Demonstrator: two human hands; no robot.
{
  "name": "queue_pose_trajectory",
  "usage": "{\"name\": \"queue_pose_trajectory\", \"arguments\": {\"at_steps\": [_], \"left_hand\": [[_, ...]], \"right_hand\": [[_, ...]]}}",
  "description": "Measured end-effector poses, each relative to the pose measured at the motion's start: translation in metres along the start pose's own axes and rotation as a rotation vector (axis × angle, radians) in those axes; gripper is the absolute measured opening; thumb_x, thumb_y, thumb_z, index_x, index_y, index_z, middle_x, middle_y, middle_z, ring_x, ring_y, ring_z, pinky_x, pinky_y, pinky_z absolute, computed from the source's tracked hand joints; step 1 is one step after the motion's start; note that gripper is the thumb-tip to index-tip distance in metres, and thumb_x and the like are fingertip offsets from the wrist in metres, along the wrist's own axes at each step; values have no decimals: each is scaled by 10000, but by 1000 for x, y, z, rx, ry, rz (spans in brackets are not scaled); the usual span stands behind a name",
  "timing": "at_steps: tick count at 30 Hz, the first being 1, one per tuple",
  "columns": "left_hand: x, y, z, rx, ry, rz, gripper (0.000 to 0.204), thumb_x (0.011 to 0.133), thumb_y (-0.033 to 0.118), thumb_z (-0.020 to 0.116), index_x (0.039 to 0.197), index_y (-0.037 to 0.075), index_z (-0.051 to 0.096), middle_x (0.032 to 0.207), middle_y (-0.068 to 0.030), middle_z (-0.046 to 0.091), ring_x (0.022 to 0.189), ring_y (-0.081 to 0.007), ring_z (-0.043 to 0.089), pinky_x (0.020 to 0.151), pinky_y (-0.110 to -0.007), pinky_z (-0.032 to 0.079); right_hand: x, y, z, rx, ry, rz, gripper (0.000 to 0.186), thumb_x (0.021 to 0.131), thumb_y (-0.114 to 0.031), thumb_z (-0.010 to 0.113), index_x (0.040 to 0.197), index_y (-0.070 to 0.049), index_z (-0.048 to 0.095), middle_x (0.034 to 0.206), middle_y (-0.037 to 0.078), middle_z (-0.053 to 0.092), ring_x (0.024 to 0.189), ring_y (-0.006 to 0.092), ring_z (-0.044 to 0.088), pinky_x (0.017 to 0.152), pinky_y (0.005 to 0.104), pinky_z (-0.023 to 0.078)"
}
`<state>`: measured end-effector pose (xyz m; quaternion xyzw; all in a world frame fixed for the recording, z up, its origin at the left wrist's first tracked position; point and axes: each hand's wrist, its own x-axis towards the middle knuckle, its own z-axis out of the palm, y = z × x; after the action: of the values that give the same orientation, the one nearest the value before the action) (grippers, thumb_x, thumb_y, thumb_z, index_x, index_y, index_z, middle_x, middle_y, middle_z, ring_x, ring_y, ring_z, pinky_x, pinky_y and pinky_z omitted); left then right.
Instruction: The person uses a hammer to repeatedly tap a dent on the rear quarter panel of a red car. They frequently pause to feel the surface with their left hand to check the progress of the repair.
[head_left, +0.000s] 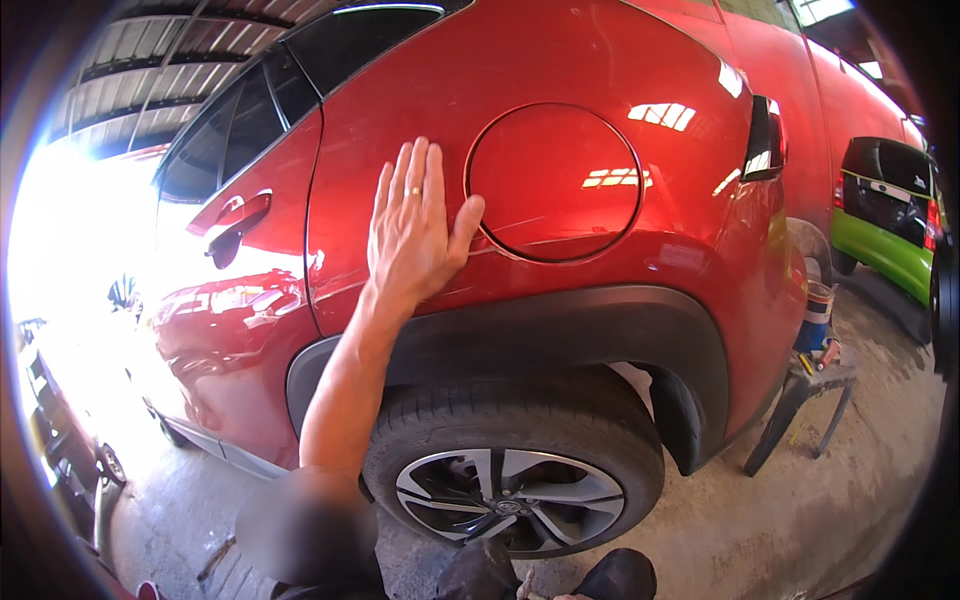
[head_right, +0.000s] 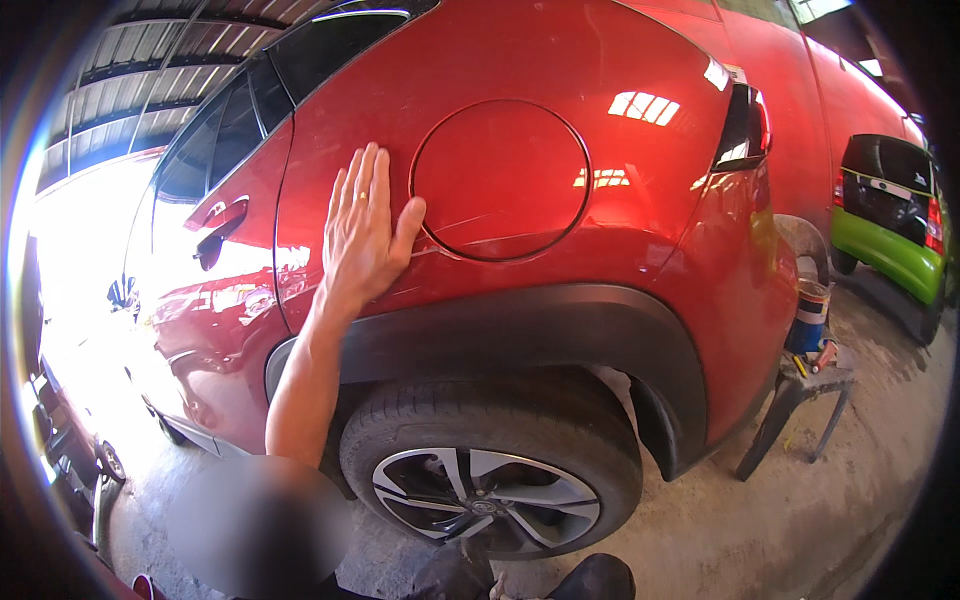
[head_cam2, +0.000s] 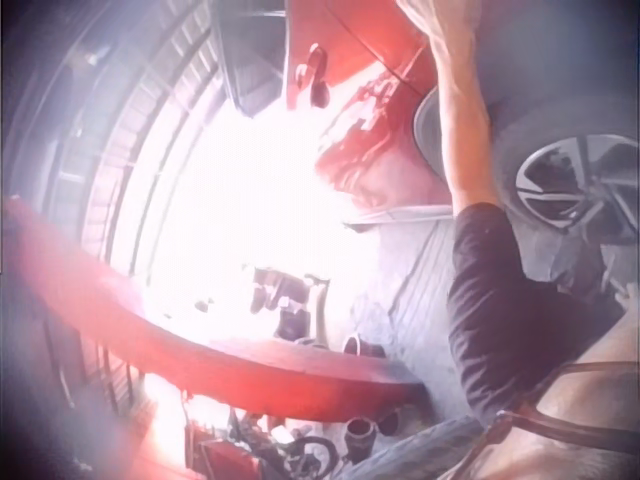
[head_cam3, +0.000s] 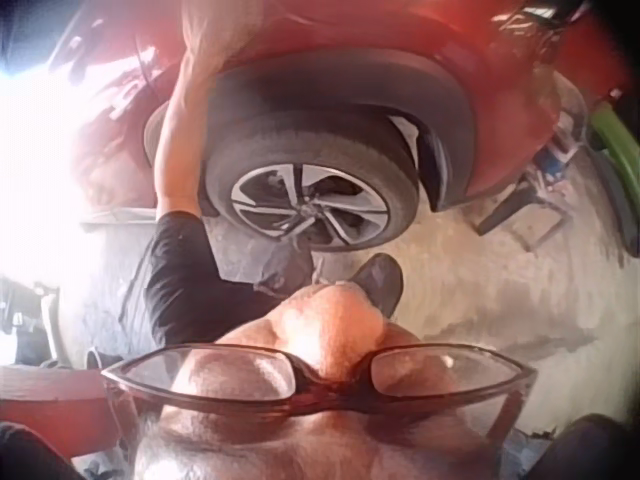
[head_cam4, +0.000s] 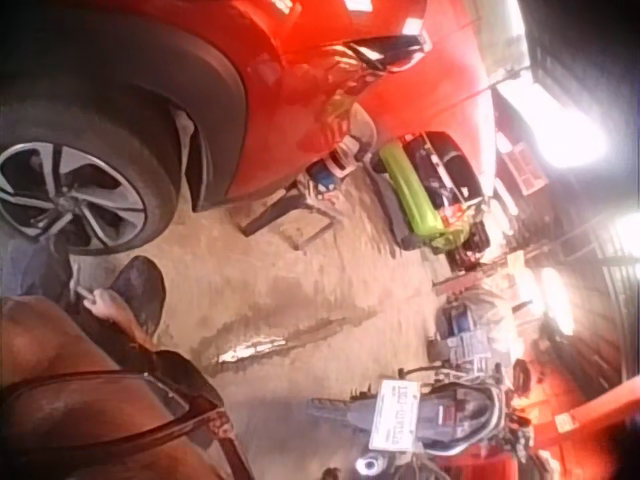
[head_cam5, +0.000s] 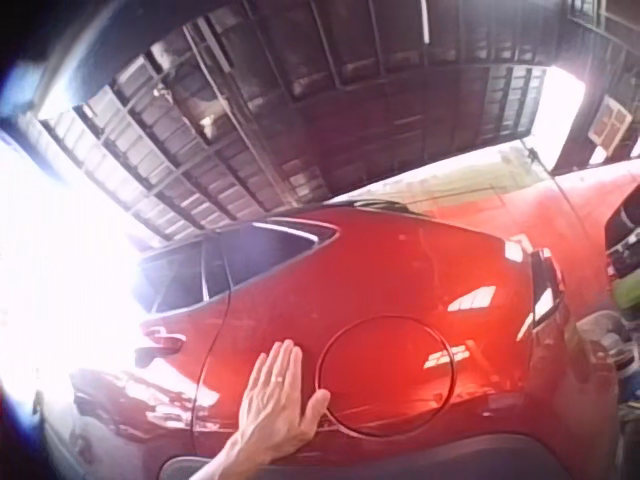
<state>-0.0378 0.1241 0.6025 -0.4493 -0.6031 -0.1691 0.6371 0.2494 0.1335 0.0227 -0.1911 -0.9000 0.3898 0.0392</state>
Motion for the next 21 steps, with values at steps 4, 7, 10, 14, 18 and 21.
{"name": "queue_pose_trajectory", "arguments": {"at_steps": [4, 7, 10, 14, 18, 21], "left_hand": [[-39, 27, -12, -52, -38, 58, 665, 943, 377, 571, 1430, -53, 431, 1517, -245, 378, 1452, -363, 302, 1191, -509, 203], [-49, 32, -16, -111, -191, 340, 631, 951, 392, 561, 1448, 21, 449, 1524, -157, 408, 1450, -308, 324, 1197, -498, 198], [-29, 48, -9, -221, -181, 457, 600, 954, 391, 560, 1440, 51, 468, 1530, -107, 413, 1444, -281, 338, 1195, -500, 209], [19, 60, 9, -205, -119, 486, 586, 973, 409, 527, 1439, 60, 464, 1516, -149, 419, 1429, -304, 356, 1186, -497, 230], [72, 61, 32, -128, 3, 229, 633, 995, 488, 434, 1457, 57, 437, 1528, -202, 383, 1438, -340, 331, 1194, -496, 200], [80, 76, 44, -92, -11, 64, 690, 998, 496, 420, 1463, -14, 402, 1526, -237, 372, 1458, -331, 301, 1208, -462, 180]], "right_hand": [[-3, -17, -21, 42, -126, 49, 406, 845, -400, 647, 844, 4, 684, 776, 279, 652, 762, 454, 665, 657, 549, 511], [-8, -28, -30, 36, -128, 64, 413, 841, -402, 645, 860, 8, 693, 810, 284, 655, 793, 452, 666, 686, 545, 514], [-10, -38, -37, -14, -100, 64, 422, 839, -401, 641, 872, 16, 699, 843, 289, 658, 825, 450, 666, 719, 539, 518], [-10, -45, -34, -12, -118, 108, 427, 836, -396, 638, 890, 23, 702, 862, 287, 663, 854, 449, 669, 743, 533, 525], [-15, -60, -42, -22, -129, 184, 427, 834, -403, 641, 896, 15, 705, 867, 288, 664, 872, 448, 670, 747, 536, 527], [-26, -66, -54, -9, -111, 128, 411, 866, -387, 637, 950, 12, 690, 811, 248, 660, 781, 412, 660, 700, 500, 516]]}}
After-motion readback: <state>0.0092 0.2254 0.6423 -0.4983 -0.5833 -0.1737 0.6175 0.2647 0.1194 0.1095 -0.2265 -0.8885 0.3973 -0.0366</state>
